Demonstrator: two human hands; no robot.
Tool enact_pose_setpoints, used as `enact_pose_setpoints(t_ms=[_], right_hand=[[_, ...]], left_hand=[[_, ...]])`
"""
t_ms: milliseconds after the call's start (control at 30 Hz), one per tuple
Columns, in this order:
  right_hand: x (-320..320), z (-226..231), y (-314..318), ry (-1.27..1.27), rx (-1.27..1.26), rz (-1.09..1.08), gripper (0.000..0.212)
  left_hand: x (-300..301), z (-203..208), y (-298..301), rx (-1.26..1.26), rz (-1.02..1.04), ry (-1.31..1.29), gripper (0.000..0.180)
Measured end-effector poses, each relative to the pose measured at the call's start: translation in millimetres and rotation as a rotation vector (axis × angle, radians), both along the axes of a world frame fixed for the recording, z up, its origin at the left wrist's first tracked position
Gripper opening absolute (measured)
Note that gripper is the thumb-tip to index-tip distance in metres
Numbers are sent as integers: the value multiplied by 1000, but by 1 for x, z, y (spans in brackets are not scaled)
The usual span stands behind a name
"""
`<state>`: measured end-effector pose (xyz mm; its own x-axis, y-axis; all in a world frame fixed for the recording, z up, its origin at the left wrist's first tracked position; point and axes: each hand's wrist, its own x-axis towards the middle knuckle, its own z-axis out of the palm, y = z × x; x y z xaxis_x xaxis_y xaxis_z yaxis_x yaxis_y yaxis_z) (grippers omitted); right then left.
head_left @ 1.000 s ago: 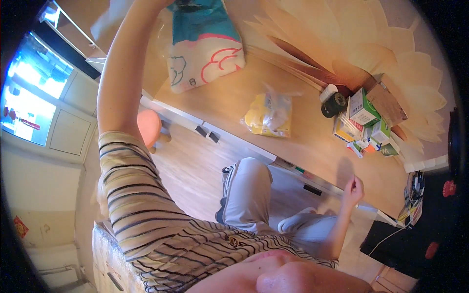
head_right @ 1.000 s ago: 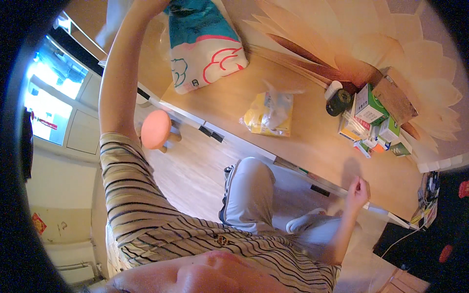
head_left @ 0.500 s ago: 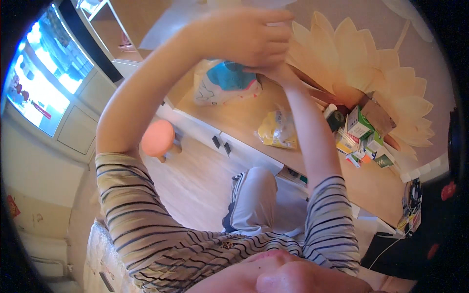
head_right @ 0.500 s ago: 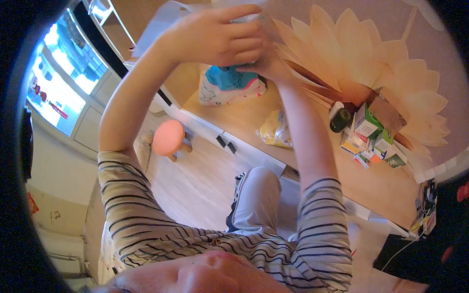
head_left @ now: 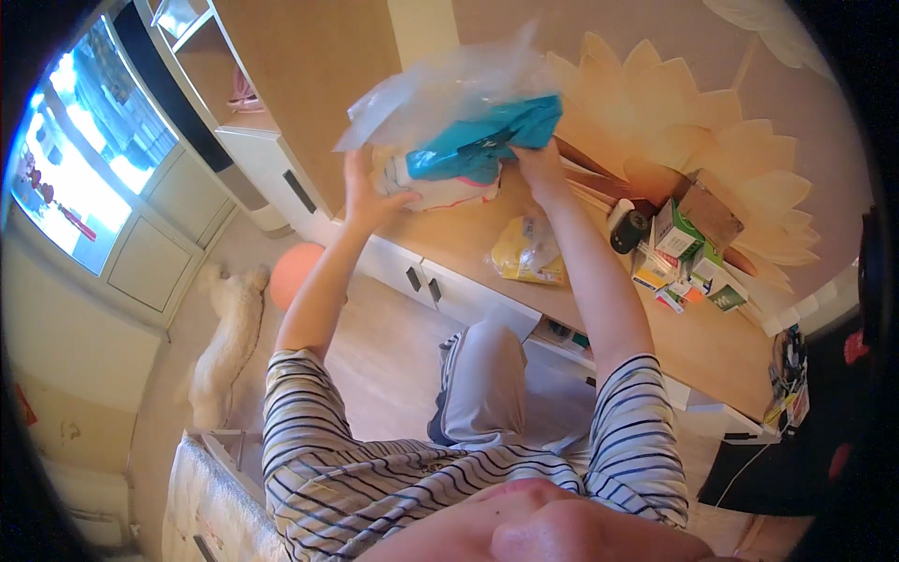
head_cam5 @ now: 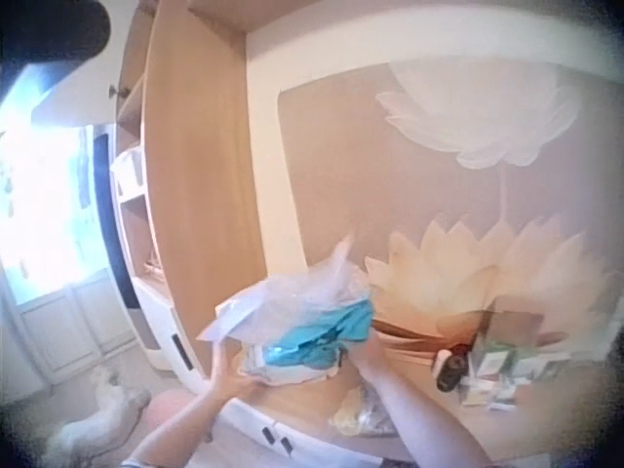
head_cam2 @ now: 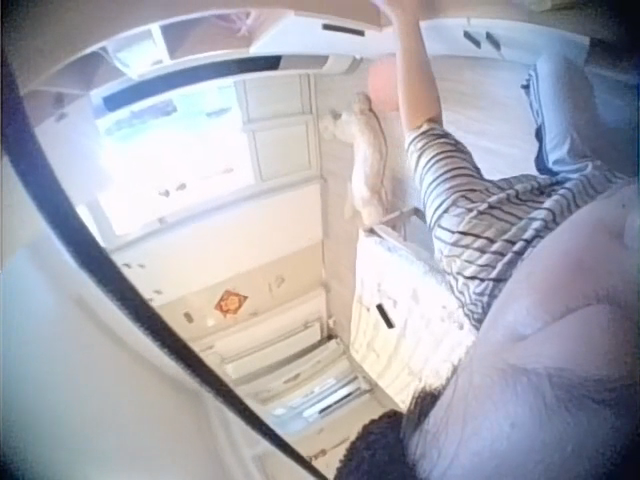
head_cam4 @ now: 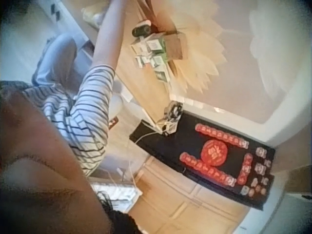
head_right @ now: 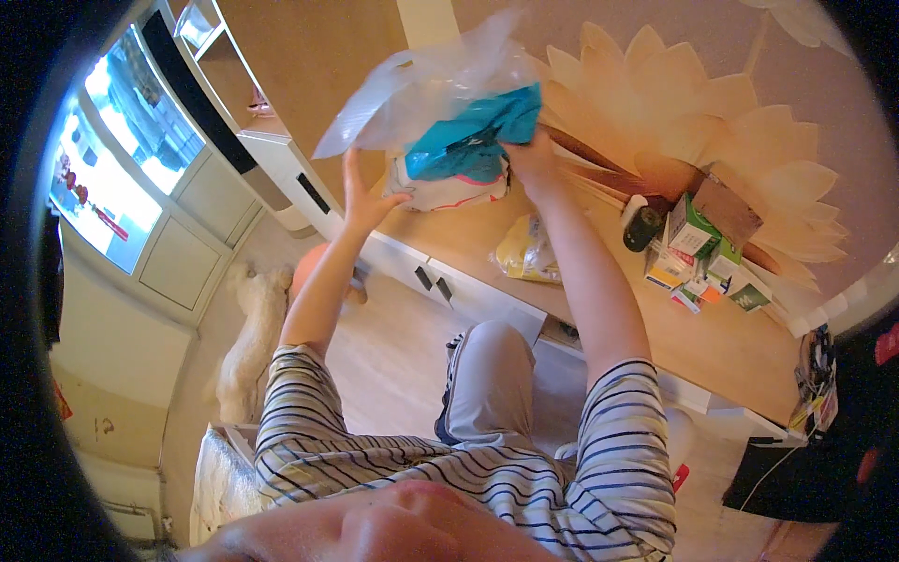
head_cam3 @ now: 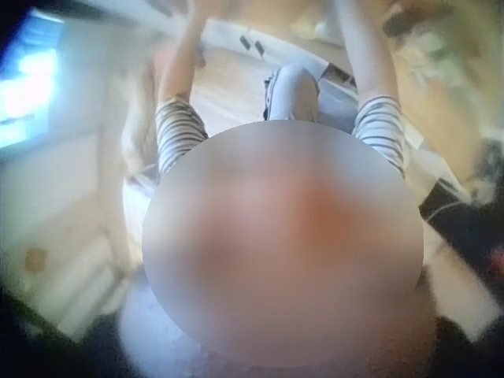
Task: Organizing various medicine boxes, thermometers, and medical supplies into containers on a desk.
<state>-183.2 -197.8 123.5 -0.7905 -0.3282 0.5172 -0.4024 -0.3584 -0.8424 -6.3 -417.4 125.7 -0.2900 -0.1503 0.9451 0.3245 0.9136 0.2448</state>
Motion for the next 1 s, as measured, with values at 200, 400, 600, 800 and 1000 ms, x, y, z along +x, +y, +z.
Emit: enact_pose_setpoints(t_ms=[200,400,600,800,1000], right_hand=[[29,25,11,55,223,78,30],[19,36,26,-79,161,129,39],[34,68,26,18,-26,253,53],[13,50,6,336,582,180,48],[17,66,10,88,372,183,25]], left_hand=[[-66,42,-4,355,-302,-147,43],[-51,128,-7,416,-95,70,26],[-14,185,-44,447,-181,59,30],[-1,170,-56,504,-242,7,31],[35,74,-123,468,-469,-469,97]])
